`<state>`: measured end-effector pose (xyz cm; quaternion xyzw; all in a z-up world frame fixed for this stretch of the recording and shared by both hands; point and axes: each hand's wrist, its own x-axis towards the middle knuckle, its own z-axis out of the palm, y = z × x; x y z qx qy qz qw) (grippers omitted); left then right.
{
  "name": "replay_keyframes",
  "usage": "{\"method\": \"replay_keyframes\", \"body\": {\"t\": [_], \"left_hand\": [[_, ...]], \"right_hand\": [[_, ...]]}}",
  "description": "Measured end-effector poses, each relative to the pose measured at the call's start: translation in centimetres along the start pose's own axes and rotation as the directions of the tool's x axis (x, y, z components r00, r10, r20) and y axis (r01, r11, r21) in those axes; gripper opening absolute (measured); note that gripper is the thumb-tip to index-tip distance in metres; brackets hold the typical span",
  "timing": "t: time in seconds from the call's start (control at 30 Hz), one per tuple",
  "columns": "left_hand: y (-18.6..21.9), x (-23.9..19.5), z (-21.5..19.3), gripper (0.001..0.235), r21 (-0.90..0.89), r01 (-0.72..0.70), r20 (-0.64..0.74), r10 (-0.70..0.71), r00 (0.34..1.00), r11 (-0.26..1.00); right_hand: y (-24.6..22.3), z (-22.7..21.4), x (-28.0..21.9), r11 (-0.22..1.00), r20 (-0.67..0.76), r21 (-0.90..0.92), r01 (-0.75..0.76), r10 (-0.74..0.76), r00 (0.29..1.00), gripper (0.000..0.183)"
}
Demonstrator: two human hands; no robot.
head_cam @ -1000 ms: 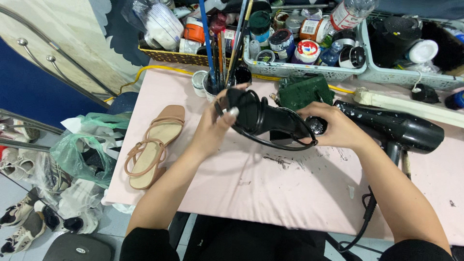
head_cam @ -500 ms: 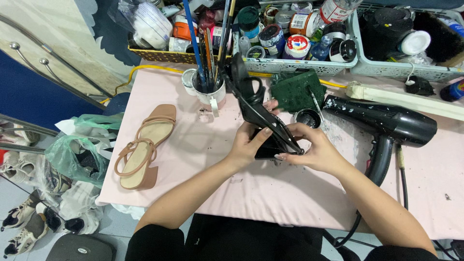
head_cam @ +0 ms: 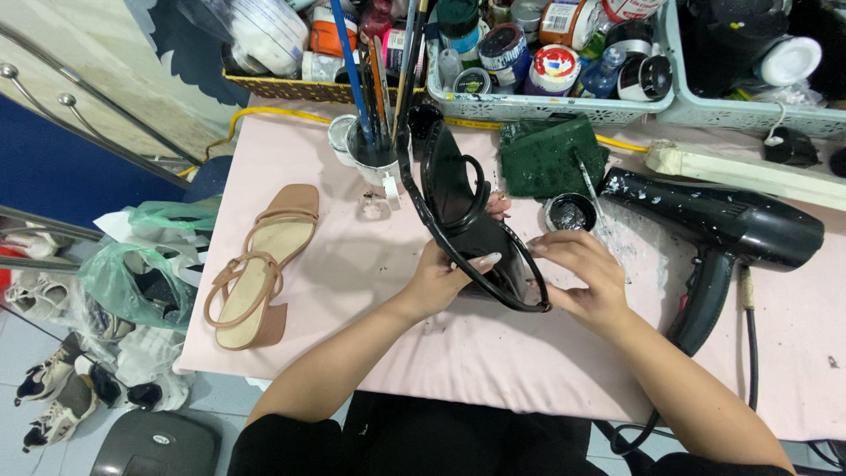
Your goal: The person applies a dark substance from a small jar to the surface of a black shoe with a brush and then dries it using a hair dryer.
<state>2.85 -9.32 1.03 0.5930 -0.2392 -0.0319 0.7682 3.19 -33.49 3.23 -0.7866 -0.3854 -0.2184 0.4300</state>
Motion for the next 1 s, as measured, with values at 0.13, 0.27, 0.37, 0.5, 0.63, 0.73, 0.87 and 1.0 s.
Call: {"method": "replay_keyframes", "body": {"t": [0.13,0.27,0.37,0.5,0.63,0.73,0.87,1.0], "left_hand": [[-0.1,0.0,0.2,0.067,-0.022,-0.016,-0.018,0.016,1.000,1.000],[-0.2,-0.1,0.5,0.073,-0.036,-0.028,-0.001,0.028,1.000,0.999],[-0.2,-0.2,0.5,0.075,-0.033,-0.013,0.013,0.014,1.000,0.999],[-0.2,-0.1,0.4,0.074,-0.081,-0.011,0.021,0.013,1.000,0.997],[-0.2,-0.3,0.2,0.062,-0.102,-0.007,0.007,0.008,1.000,0.995],[-0.2,-0.3,0.0,0.059,-0.290,0.112,0.050,-0.101,0.994,0.951],[-0.3,0.0,-0.2,0.055,-0.378,0.267,0.114,-0.241,0.964,0.887],[-0.6,0.4,-0.2,0.054,-0.364,0.373,0.180,-0.328,0.927,0.854]], "right_hand": [[-0.4,0.7,-0.3,0.990,-0.152,-0.104,0.094,-0.109,0.982,0.032],[-1.1,0.6,-0.6,0.988,-0.175,-0.142,0.057,-0.082,0.981,0.031],[-1.3,0.6,-0.6,0.986,-0.179,-0.149,0.071,-0.098,0.979,0.031],[-1.2,0.4,-0.8,0.977,-0.153,-0.172,0.128,-0.155,0.976,0.031],[-0.6,0.3,-1.3,0.964,-0.054,-0.197,0.180,-0.194,0.980,0.037],[0.5,0.8,-1.9,0.979,-0.067,-0.117,0.167,-0.175,0.982,0.038],[1.8,1.4,-2.4,0.999,-0.217,-0.011,0.041,-0.042,0.975,0.028],[1.8,1.2,-2.7,0.984,-0.246,0.085,-0.158,0.175,0.953,0.022]]}}
